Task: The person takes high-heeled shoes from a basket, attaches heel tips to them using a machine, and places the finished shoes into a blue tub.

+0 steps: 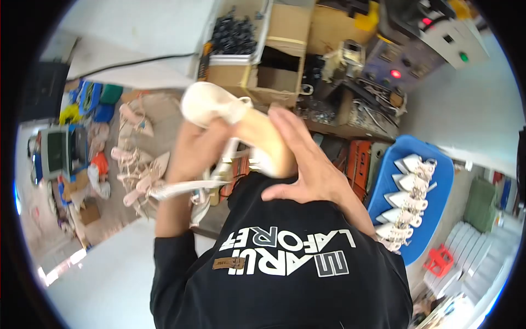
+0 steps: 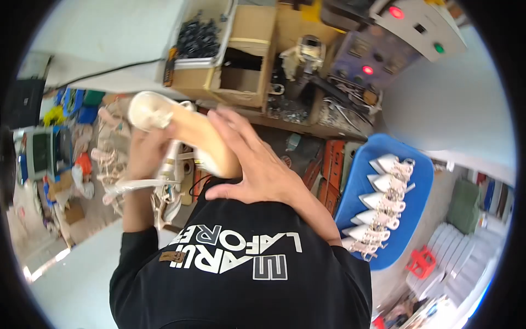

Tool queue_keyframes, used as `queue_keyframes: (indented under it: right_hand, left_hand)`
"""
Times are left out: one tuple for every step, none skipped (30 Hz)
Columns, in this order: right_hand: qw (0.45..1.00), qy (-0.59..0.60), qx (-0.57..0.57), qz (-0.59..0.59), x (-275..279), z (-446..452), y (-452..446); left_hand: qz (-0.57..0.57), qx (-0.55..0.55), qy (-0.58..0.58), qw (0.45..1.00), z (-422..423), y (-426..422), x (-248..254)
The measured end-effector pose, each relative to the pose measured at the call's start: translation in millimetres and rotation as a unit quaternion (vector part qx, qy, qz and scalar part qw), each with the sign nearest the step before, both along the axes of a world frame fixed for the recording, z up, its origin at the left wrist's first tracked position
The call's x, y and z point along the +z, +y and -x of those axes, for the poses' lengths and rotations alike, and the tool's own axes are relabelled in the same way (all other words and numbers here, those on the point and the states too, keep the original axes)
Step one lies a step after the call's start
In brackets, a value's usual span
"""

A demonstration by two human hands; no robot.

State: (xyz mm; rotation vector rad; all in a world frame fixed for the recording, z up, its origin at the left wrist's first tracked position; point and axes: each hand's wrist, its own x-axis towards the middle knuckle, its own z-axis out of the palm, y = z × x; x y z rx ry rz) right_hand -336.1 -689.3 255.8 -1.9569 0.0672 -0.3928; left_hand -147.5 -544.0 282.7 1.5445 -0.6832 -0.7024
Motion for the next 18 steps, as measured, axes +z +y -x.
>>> queue_keyframes:
  right_hand:
    - [0.999, -0.013, -0.05, -0.004, -6.2, 3.5, -5.8]
    - [0.996, -0.036, -0.083, 0.009, -18.5, 16.7, -16.8]
    - [0.99, -0.007, -0.127, -0.065, -33.7, 40.0, -21.4]
    - [0.976, 0.021, -0.168, -0.138, -41.4, 62.3, -21.2]
    - [0.955, 0.01, -0.229, -0.19, -37.1, 76.9, -16.4]
    - [0.935, 0.026, -0.282, -0.212, -25.9, 89.4, -11.1]
    - [0.917, 0.023, -0.316, -0.241, -19.9, 98.3, -8.1]
    - [0.898, 0.019, -0.348, -0.269, -14.0, 104.3, -5.3]
    - [0.903, 0.025, -0.375, -0.209, -4.7, 104.6, -3.9]
    - [0.899, 0.027, -0.386, -0.205, -5.7, 104.1, -3.1]
    - [0.889, 0.04, -0.425, -0.167, -8.8, 101.7, -2.7]
    - [0.877, 0.052, -0.461, -0.129, -10.9, 96.8, -2.3]
    - [0.86, 0.085, -0.501, -0.039, -10.0, 86.9, -3.2]
    - [0.838, 0.107, -0.535, 0.013, -18.3, 77.1, -8.0]
    - [0.829, 0.121, -0.543, 0.048, -18.5, 63.4, -16.0]
    - [0.819, 0.136, -0.552, 0.082, -18.8, 48.3, -23.5]
    - [0.817, 0.128, -0.554, 0.095, -23.6, 33.9, -29.8]
    - [0.816, 0.12, -0.555, 0.109, -28.3, 19.7, -36.4]
  left_hand:
    - [-0.025, -0.002, 0.096, 0.995, 19.9, -29.0, 10.0]
    - [0.025, -0.084, 0.194, 0.977, 17.6, -39.2, -6.8]
    - [0.008, -0.113, 0.128, 0.985, 12.9, -52.2, -35.1]
    - [-0.004, -0.14, 0.061, 0.988, 11.8, -66.6, -60.4]
    - [0.023, -0.13, 0.066, 0.989, 21.8, -75.5, -73.2]
    - [0.047, -0.117, 0.074, 0.989, 32.0, -80.7, -81.2]
    - [0.018, -0.231, 0.198, 0.952, 26.2, -82.7, -84.0]
    - [0.09, -0.312, 0.285, 0.902, 39.3, -87.8, -77.2]
    - [0.038, -0.331, 0.247, 0.91, 50.5, -95.7, -60.9]
    - [-0.009, -0.347, 0.204, 0.915, 61.0, -104.7, -47.4]
    - [0.033, -0.328, 0.058, 0.942, 69.3, -115.8, -48.6]
    - [-0.002, -0.296, 0.037, 0.955, 68.1, -129.6, -58.2]
    - [-0.025, -0.283, 0.023, 0.959, 61.8, -142.9, -66.8]
    - [-0.049, -0.27, 0.008, 0.962, 54.8, -154.9, -76.0]
    - [-0.033, -0.247, 0.012, 0.968, 50.9, -164.0, -89.0]
    - [-0.053, -0.228, 0.104, 0.967, 45.6, -170.6, -91.1]
    - [-0.049, -0.211, 0.116, 0.969, 36.8, -177.9, -102.6]
    - [-0.044, -0.193, 0.129, 0.972, 27.2, -184.2, -116.6]
